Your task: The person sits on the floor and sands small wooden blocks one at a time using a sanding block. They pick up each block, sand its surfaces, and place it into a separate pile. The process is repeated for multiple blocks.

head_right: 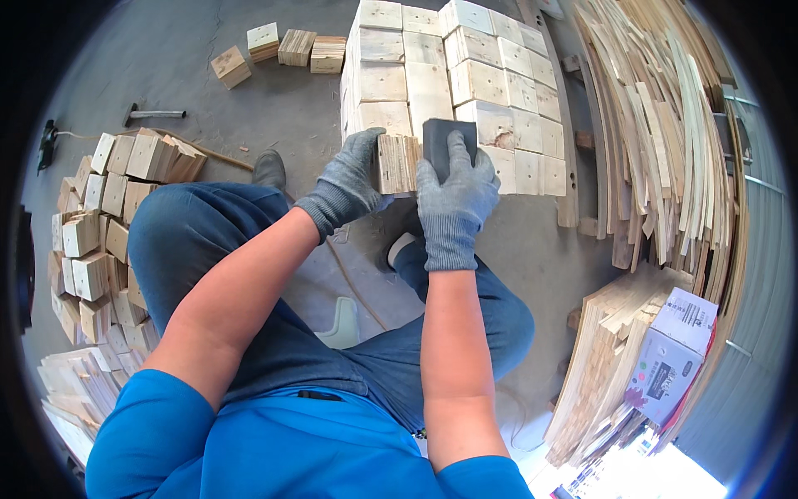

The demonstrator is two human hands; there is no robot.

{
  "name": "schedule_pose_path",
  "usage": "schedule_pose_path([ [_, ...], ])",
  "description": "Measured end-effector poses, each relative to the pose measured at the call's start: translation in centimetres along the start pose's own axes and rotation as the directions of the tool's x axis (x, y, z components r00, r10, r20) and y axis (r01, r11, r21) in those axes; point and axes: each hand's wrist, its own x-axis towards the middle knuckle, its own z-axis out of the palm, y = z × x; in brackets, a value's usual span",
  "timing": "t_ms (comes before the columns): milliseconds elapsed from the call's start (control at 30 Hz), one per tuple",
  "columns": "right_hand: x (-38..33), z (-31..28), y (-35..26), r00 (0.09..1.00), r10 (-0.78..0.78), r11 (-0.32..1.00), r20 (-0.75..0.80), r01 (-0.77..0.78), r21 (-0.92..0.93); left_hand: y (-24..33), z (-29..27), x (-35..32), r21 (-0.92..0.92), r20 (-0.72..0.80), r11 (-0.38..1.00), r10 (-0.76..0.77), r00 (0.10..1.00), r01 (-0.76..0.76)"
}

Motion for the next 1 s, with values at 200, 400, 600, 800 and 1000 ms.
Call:
schedule_pose_path([
  [200,-7.1,-2.0,0.5,0.997,-0.029,0.999,0.067,0.028,0.015,-0.1,-0.2,0.0,0.022,0.017,0.999,-0.029,0.999,0.029],
  [400,-9.2,-3.0,1.3,0.997,0.062,0.998,0.05,-0.062,-0.005,-0.2,-0.1,0.0,0.065,0.021,0.998,-0.006,1.0,0.004],
  [600,-3.1,-0.5,-0.7,0.999,0.008,1.0,0.044,-0.008,-0.02,-0.2,0.0,-0.1,0.02,0.006,0.999,-0.032,0.999,0.032],
  [800,0.8,0.1,0.6,1.0,-0.003,0.999,0.004,0.003,-0.036,0.0,0.0,-0.1,-0.013,0.012,1.0,-0.024,1.0,0.024],
  [1000,-5.7,-1.9,-0.3,0.994,0.042,0.999,0.104,-0.04,-0.024,0.1,-0.5,-0.1,0.021,0.035,1.0,-0.017,0.999,0.017],
])
